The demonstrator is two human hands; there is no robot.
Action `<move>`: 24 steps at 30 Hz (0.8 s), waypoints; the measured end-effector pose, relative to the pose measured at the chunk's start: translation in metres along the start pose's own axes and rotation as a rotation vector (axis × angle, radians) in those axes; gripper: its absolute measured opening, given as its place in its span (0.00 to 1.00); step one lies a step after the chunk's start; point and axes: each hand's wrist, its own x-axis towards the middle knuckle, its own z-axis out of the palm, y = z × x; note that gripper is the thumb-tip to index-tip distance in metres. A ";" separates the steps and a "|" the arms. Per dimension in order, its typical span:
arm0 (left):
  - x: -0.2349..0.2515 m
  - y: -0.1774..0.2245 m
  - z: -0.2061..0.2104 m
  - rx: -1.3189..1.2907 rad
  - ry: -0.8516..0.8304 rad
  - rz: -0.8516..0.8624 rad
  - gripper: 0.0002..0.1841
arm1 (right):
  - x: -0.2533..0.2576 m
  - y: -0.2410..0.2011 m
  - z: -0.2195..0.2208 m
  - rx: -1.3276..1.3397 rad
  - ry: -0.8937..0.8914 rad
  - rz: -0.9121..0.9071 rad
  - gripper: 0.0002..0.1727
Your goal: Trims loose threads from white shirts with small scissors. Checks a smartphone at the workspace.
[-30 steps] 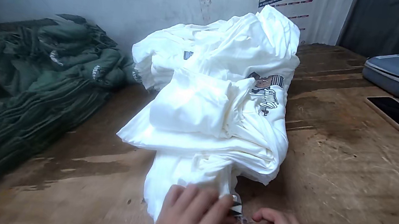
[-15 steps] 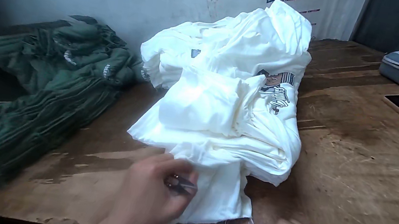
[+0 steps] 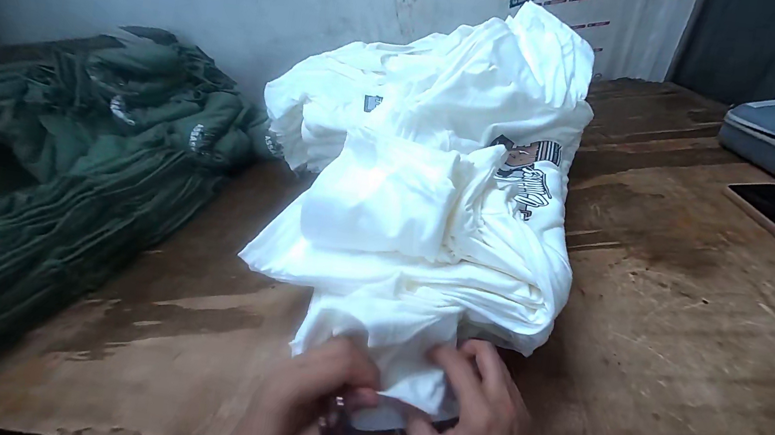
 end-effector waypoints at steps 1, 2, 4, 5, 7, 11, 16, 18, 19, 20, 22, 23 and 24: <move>0.003 0.003 -0.009 -0.064 0.018 -0.007 0.15 | 0.006 0.001 0.003 0.027 0.062 0.002 0.26; 0.005 0.004 -0.018 -0.116 0.014 -0.006 0.15 | 0.010 0.004 0.001 0.086 0.086 -0.014 0.28; 0.005 0.005 -0.029 -0.136 -0.065 0.009 0.16 | 0.009 0.013 -0.019 0.217 0.029 -0.142 0.22; 0.002 0.007 -0.029 -0.066 -0.139 0.005 0.14 | 0.005 0.017 -0.033 0.245 -0.025 -0.220 0.13; -0.007 0.009 -0.017 0.211 -0.258 -0.016 0.05 | -0.004 0.026 -0.057 0.236 -0.134 -0.289 0.07; -0.021 0.008 0.008 0.412 -0.237 -0.105 0.06 | -0.013 0.031 -0.086 0.043 -0.335 -0.044 0.06; -0.005 0.035 0.023 0.248 -0.042 -0.230 0.19 | -0.010 0.029 -0.069 -0.004 -0.296 0.145 0.26; 0.000 0.042 0.036 0.337 0.043 -0.195 0.15 | -0.011 0.026 -0.059 0.001 -0.272 0.164 0.27; 0.001 0.043 0.041 0.413 0.067 -0.151 0.14 | -0.011 0.026 -0.056 0.013 -0.253 0.166 0.19; 0.004 0.044 0.045 0.494 0.088 -0.091 0.12 | -0.013 0.027 -0.054 0.023 -0.219 0.164 0.12; 0.010 0.044 0.050 0.608 0.095 0.026 0.09 | -0.015 0.029 -0.055 0.025 -0.156 0.156 0.09; 0.012 0.044 0.052 0.640 0.086 0.067 0.09 | -0.017 0.029 -0.057 0.031 -0.128 0.145 0.08; 0.014 0.044 0.055 0.672 0.072 0.092 0.09 | -0.019 0.028 -0.058 0.041 -0.102 0.126 0.09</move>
